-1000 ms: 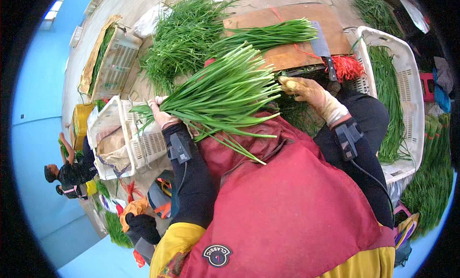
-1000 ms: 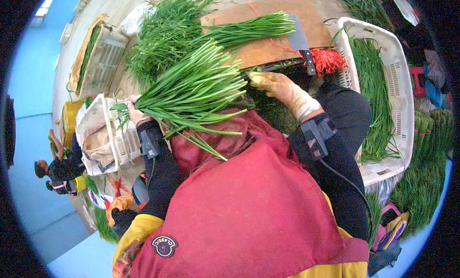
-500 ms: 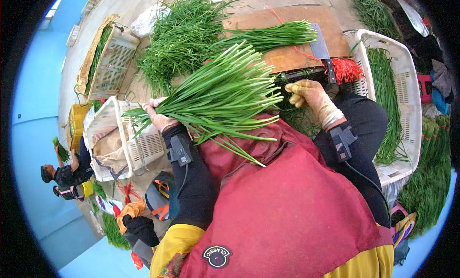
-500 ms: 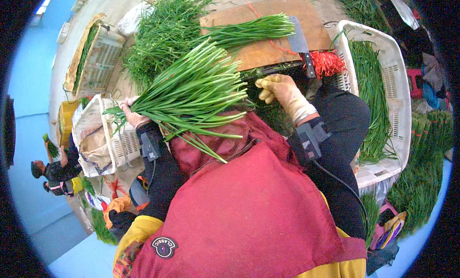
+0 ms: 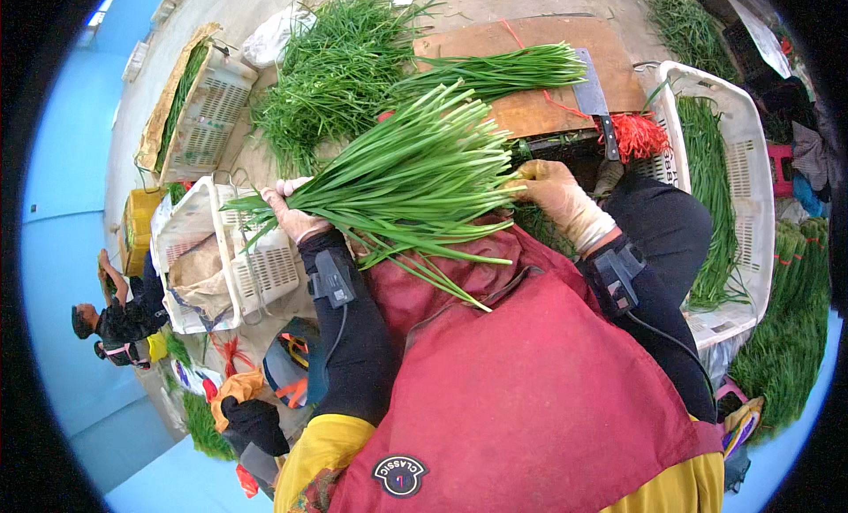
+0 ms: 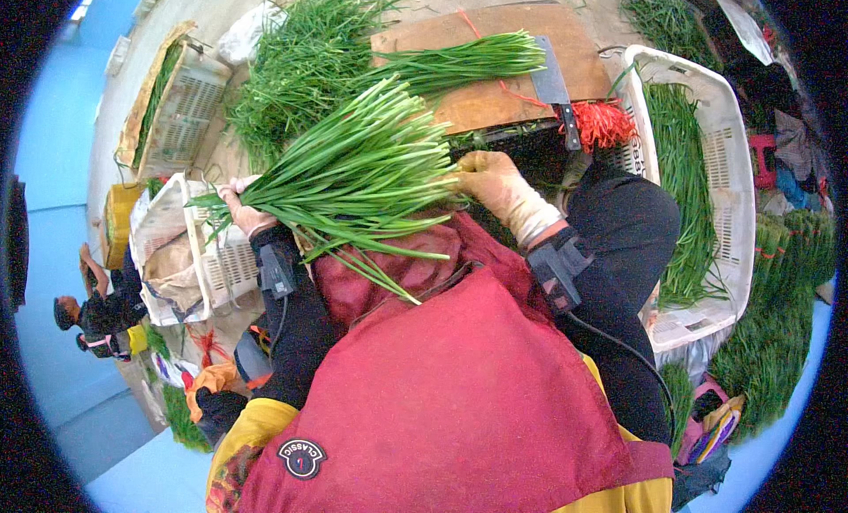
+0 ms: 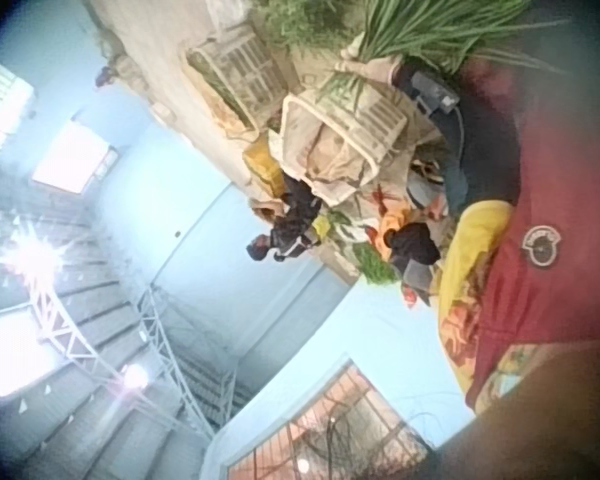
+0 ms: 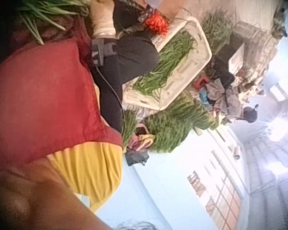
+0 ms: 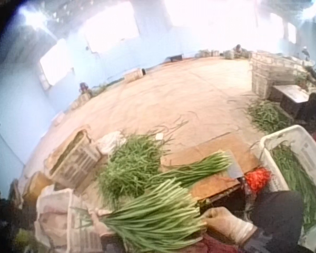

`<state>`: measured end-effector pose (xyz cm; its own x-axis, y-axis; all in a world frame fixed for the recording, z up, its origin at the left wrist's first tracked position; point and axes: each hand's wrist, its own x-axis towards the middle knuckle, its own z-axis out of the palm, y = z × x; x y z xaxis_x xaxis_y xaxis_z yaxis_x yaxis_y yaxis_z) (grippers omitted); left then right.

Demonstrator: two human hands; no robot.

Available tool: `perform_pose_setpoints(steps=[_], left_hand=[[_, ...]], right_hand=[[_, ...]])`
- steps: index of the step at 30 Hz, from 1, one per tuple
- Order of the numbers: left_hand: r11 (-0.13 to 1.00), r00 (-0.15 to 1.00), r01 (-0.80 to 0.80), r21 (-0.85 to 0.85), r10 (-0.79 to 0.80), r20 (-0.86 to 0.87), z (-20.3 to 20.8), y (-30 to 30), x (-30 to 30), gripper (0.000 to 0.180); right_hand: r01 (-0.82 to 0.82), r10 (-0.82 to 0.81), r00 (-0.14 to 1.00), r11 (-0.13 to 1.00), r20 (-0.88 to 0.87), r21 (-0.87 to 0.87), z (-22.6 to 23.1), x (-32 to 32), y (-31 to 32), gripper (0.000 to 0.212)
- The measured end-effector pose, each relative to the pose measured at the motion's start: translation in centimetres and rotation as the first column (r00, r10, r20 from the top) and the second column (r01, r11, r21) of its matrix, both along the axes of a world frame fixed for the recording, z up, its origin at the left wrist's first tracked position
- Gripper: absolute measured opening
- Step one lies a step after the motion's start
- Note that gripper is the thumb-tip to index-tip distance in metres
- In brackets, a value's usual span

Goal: Trimming roots and bunching green onions for processing.

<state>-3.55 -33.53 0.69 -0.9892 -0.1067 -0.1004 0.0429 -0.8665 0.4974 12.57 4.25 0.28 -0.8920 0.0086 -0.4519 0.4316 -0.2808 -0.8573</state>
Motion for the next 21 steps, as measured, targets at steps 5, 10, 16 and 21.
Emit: perform_pose_setpoints(steps=[5,10,16,21], left_hand=[[0.995,0.999,0.014,0.095,-0.018,0.039,-0.6,-0.5,-0.6,0.036],[1.000,0.998,-0.023,0.021,0.021,0.063,-0.9,-0.2,-0.7,0.036],[0.996,0.999,0.026,0.087,-0.029,0.041,-0.8,-0.6,-1.0,0.035],[1.000,1.000,0.016,0.000,-0.016,0.011,-0.4,-0.2,-0.6,0.032]], right_hand=[[-0.091,0.139,0.985,0.920,-0.098,0.381,-1.8,1.7,4.7,0.035],[-0.242,0.242,0.966,0.970,-0.088,0.005,3.5,-1.6,1.1,0.047],[-0.230,0.215,0.972,0.949,-0.093,-0.213,1.5,-3.2,-0.4,0.031],[-0.277,0.276,0.961,0.959,-0.022,-0.053,1.9,-3.2,-1.5,0.029]])
